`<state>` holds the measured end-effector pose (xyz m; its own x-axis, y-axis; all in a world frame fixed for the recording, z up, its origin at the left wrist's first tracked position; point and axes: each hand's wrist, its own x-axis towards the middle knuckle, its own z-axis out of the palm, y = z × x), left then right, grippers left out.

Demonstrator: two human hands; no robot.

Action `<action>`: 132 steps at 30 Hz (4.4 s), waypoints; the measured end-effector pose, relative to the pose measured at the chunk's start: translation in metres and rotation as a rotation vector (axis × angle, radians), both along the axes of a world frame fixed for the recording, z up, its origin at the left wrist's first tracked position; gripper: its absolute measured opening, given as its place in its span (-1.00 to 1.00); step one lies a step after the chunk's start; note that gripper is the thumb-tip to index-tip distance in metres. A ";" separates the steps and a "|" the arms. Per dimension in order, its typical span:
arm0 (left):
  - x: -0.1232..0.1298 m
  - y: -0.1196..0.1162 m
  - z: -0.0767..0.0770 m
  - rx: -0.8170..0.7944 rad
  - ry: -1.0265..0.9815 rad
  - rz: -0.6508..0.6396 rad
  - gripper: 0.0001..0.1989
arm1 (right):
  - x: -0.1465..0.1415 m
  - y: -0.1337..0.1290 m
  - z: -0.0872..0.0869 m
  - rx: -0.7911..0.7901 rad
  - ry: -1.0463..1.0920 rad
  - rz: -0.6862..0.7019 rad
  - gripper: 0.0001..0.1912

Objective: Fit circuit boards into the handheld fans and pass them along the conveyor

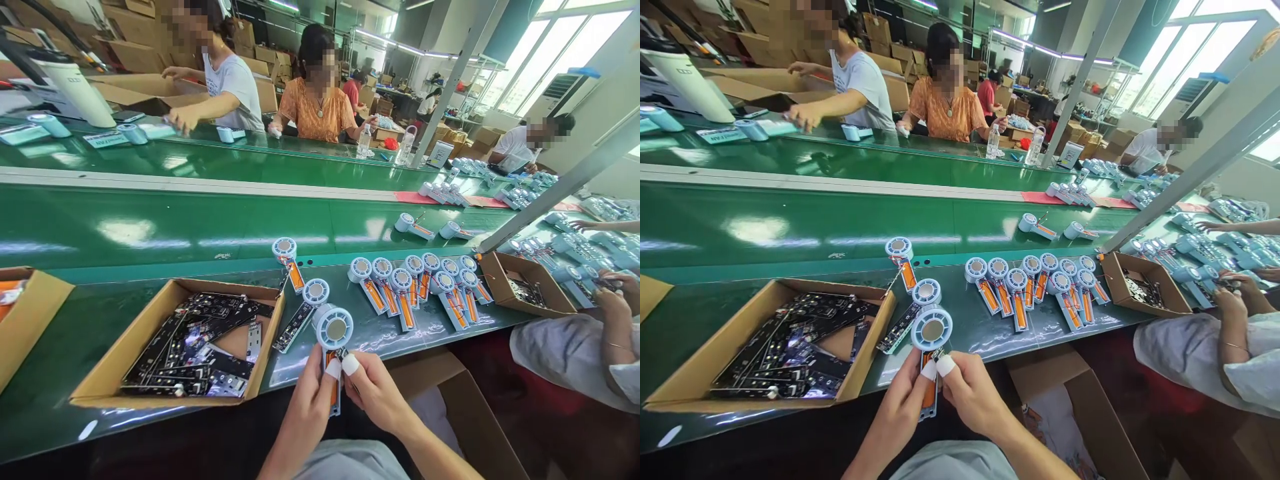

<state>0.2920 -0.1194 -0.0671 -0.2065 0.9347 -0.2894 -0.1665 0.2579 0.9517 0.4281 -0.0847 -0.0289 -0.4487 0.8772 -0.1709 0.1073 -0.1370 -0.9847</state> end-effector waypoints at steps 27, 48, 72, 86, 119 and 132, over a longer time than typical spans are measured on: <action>0.008 0.026 0.008 0.147 0.278 -0.109 -0.64 | -0.006 -0.018 -0.011 0.341 -0.148 -0.283 -0.57; 0.000 0.029 0.009 -0.022 -0.320 -0.097 -0.53 | -0.004 -0.025 -0.037 0.631 -0.298 -0.415 -0.56; 0.016 0.025 0.010 0.005 -0.282 0.017 -0.44 | -0.003 -0.027 -0.020 0.950 -0.643 -0.335 -0.37; 0.019 0.029 0.003 -0.026 -0.044 -0.007 -0.49 | -0.005 -0.020 -0.018 0.972 -1.083 -0.048 -0.33; -0.044 0.056 0.011 0.378 0.986 -0.080 -0.56 | -0.047 0.053 -0.053 0.854 -1.236 -0.414 -0.37; -0.049 0.043 0.012 0.408 0.927 -0.038 -0.67 | -0.135 0.194 0.061 0.478 -1.045 0.125 -0.73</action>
